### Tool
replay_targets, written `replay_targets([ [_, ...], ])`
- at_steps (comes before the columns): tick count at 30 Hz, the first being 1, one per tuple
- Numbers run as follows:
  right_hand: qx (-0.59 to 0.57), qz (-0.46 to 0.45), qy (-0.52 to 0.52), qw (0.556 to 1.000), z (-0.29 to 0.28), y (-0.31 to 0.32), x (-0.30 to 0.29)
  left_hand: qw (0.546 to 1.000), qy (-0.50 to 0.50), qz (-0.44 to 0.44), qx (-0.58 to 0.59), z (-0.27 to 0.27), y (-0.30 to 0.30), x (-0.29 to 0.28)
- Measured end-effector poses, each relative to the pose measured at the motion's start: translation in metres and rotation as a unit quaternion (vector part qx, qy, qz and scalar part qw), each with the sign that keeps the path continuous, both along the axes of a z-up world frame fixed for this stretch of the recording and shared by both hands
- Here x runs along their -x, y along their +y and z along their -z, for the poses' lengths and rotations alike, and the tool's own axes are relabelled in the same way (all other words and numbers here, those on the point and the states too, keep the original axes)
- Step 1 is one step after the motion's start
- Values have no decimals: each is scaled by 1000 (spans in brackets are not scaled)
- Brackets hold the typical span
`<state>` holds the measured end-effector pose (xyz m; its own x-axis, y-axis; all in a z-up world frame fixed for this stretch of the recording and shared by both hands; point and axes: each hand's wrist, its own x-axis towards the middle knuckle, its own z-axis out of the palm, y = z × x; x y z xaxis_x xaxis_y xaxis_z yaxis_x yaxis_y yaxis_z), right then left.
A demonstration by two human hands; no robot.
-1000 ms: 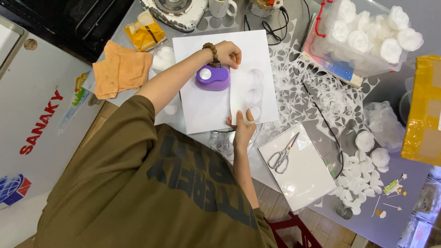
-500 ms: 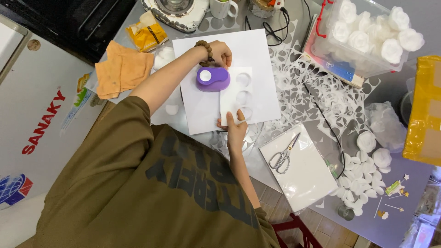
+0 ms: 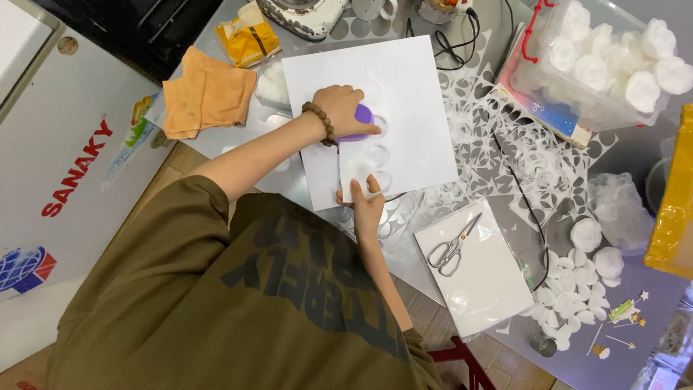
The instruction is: Using a paper punch to create circular shapes from white paper and trimming excess paper with scissors.
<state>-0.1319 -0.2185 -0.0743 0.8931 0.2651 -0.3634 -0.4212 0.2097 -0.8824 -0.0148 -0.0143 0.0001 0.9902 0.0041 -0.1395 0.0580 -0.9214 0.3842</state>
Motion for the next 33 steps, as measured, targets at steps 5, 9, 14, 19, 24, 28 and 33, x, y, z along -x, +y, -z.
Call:
replay_targets([
  [5,4,-4,14,1000,2,-4,2,999,25,-28,-18,2,-3,7],
  [9,5,-9,22,1000,-8,-7,2,998,-60,-26,22,4,1,15],
  [14,31,-33,38,998,-3,-20,-1,990,-125,-45,53,21,-1,32],
  [19,40,-33,53,997,-6,-17,-8,981,-177,-43,72,17,-2,31],
  [24,41,-12,62,997,7,-23,-13,999,-39,-37,-1,-3,-9,12],
  [28,14,-25,49,998,-5,-8,-30,948,-309,-12,-81,12,-6,13],
  [33,43,-57,-10,997,-20,14,-56,997,41,-54,47,-6,-8,8],
])
